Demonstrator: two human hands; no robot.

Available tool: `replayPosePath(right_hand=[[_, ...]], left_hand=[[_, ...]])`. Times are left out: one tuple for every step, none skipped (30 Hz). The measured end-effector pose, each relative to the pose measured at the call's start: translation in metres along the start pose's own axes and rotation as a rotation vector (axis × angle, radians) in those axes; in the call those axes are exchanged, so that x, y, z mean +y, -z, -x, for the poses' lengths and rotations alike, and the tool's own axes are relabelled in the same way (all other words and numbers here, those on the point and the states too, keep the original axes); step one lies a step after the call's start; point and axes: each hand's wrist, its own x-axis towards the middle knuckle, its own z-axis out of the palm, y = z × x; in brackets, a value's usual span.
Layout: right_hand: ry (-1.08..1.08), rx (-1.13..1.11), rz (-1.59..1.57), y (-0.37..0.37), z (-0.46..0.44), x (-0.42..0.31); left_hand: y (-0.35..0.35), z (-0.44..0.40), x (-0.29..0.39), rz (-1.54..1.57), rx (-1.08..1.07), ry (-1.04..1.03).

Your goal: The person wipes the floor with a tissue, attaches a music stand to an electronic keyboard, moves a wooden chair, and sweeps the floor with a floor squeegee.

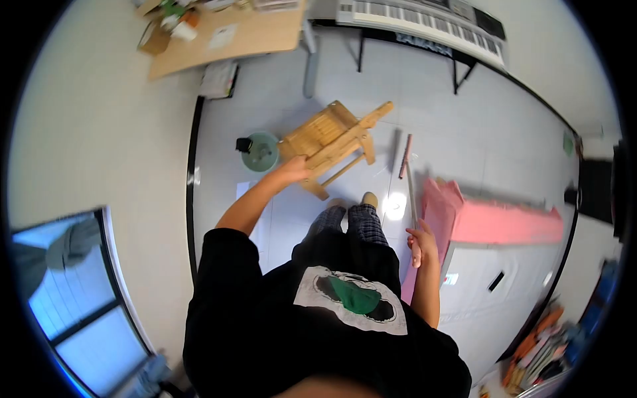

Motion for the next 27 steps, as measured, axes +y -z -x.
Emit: replayPosePath(right_hand=[[0.02, 0.011, -0.008, 0.0, -0.002, -0.009], [0.028, -0.007, -0.002, 0.005, -0.009, -0.014], [0.034, -0.037, 0.041, 0.004, -0.012, -0.023], [0.039, -0.03, 0.055, 0.007, -0.015, -0.033], [0.044, -0.019, 0.074, 0.01, -0.019, -0.045], [0.037, -0.03, 0.16, 0.016, -0.029, -0.055], [0.037, -0.053, 0.217, 0.021, -0.035, -0.064], [0.06, -0.098, 0.278, 0.025, -0.042, -0.075], [0.084, -0.145, 0.336, 0.027, -0.048, -0.083], [0.076, -0.132, 0.355, 0.033, -0.059, -0.087], [0.081, -0.158, 0.403, 0.035, -0.061, -0.093], [0.083, -0.159, 0.492, 0.035, -0.064, -0.1], [0.086, -0.156, 0.582, 0.036, -0.065, -0.106], [0.06, -0.166, 0.651, 0.033, -0.061, -0.116], [0.07, -0.187, 0.698, 0.031, -0.059, -0.122], [0.077, -0.206, 0.803, 0.03, -0.057, -0.125], [0.087, -0.231, 0.905, 0.028, -0.056, -0.125], [0.094, -0.268, 0.954, 0.027, -0.056, -0.123], [0.085, -0.28, 1.042, 0.028, -0.06, -0.125], [0.077, -0.292, 1.129, 0.026, -0.064, -0.126], [0.072, -0.302, 1.215, 0.021, -0.066, -0.126], [0.08, -0.335, 1.267, 0.013, -0.061, -0.123], [0.06, -0.345, 1.3, 0.004, -0.056, -0.123], [0.043, -0.35, 1.331, -0.004, -0.05, -0.122], [0.056, -0.379, 1.373, -0.009, -0.043, -0.114], [0.059, -0.438, 1.505, -0.017, -0.039, -0.107], [0.065, -0.495, 1.634, -0.031, -0.023, -0.094]], left_hand=[[-0.017, -0.014, -0.03, -0.034, 0.055, -0.034], [-0.031, -0.016, -0.04, -0.029, 0.09, -0.063], [-0.039, -0.012, -0.037, -0.025, 0.126, -0.092], [-0.048, -0.008, -0.033, 0.001, 0.164, -0.064], [-0.05, 0.003, -0.015, -0.021, 0.142, 0.008], [-0.053, 0.014, 0.003, -0.038, 0.119, 0.08], [-0.059, 0.026, 0.015, 0.004, 0.152, 0.11], [-0.063, 0.038, 0.028, 0.027, 0.166, 0.13], [-0.07, 0.048, 0.034, 0.048, 0.182, 0.148], [-0.085, 0.058, 0.037, 0.088, 0.216, 0.177], [-0.096, 0.068, 0.037, 0.124, 0.252, 0.173], [-0.105, 0.077, 0.039, 0.153, 0.287, 0.166], [-0.114, 0.088, 0.043, 0.184, 0.32, 0.186], [-0.119, 0.099, 0.051, 0.252, 0.308, 0.218], [-0.127, 0.11, 0.054, 0.321, 0.3, 0.248], [-0.14, 0.122, 0.05, 0.355, 0.338, 0.269], [-0.153, 0.133, 0.044, 0.433, 0.346, 0.282], [-0.168, 0.15, 0.038, 0.513, 0.357, 0.297], [-0.181, 0.167, 0.039, 0.548, 0.403, 0.329], [-0.19, 0.184, 0.041, 0.61, 0.452, 0.333], [-0.199, 0.2, 0.041, 0.671, 0.503, 0.334], [-0.209, 0.218, 0.035, 0.703, 0.546, 0.362], [-0.219, 0.235, 0.03, 0.751, 0.598, 0.41], [-0.23, 0.251, 0.027, 0.796, 0.648, 0.455], [-0.245, 0.272, 0.02, 0.822, 0.69, 0.474], [-0.258, 0.289, 0.014, 0.938, 0.728, 0.501], [-0.272, 0.308, 0.006, 1.053, 0.766, 0.52]])
